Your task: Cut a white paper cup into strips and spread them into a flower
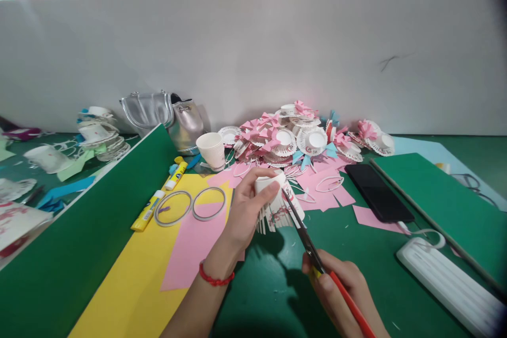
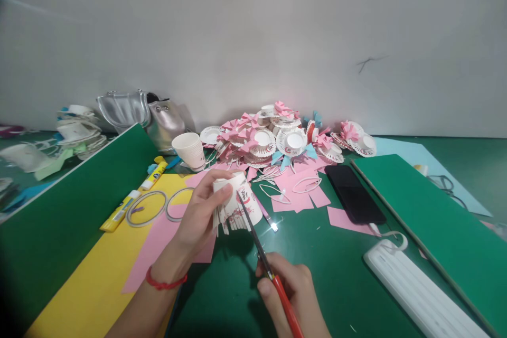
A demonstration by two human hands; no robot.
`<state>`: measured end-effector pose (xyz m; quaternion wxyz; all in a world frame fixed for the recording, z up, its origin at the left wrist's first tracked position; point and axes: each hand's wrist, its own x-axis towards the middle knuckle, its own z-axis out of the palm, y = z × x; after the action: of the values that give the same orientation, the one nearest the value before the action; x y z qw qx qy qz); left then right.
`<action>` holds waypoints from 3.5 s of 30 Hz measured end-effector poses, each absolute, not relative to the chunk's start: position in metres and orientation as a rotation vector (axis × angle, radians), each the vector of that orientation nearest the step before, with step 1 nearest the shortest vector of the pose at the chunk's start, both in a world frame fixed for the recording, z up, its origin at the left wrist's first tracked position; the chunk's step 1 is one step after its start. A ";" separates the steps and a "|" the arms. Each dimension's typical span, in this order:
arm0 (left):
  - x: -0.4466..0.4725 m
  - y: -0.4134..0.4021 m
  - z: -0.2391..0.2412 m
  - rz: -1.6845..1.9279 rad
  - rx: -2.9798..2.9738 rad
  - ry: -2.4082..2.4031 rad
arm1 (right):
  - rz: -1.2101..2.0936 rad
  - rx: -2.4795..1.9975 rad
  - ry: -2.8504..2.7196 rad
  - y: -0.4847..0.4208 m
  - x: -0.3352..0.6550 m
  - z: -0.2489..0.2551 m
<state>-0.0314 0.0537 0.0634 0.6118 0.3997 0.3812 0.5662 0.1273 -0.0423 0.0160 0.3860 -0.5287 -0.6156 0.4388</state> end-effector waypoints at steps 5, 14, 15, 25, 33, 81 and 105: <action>-0.031 0.054 0.063 1.313 0.924 0.884 | 1.112 -1.331 -1.560 -0.043 0.127 0.017; -0.032 0.054 0.062 1.300 0.934 0.866 | 1.100 -1.311 -1.583 -0.041 0.124 0.020; -0.032 0.054 0.062 1.304 0.937 0.866 | 1.114 -1.296 -1.584 -0.041 0.123 0.021; -0.028 0.052 0.062 1.304 1.019 0.876 | 1.104 -1.323 -1.614 -0.039 0.126 0.017; -0.040 0.060 0.069 1.467 0.778 0.948 | 1.307 -1.175 -1.637 -0.041 0.138 0.013; -0.028 0.055 0.059 1.363 0.916 0.905 | 1.370 -1.214 -1.515 -0.048 0.136 0.019; -0.030 0.057 0.055 1.382 0.889 0.893 | 1.560 -1.030 -1.476 -0.029 0.127 0.004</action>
<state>-0.0295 0.0573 0.0550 0.5937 0.3824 0.3843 0.5946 0.1275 -0.0291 0.0037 0.3709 -0.4017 -0.5754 0.6083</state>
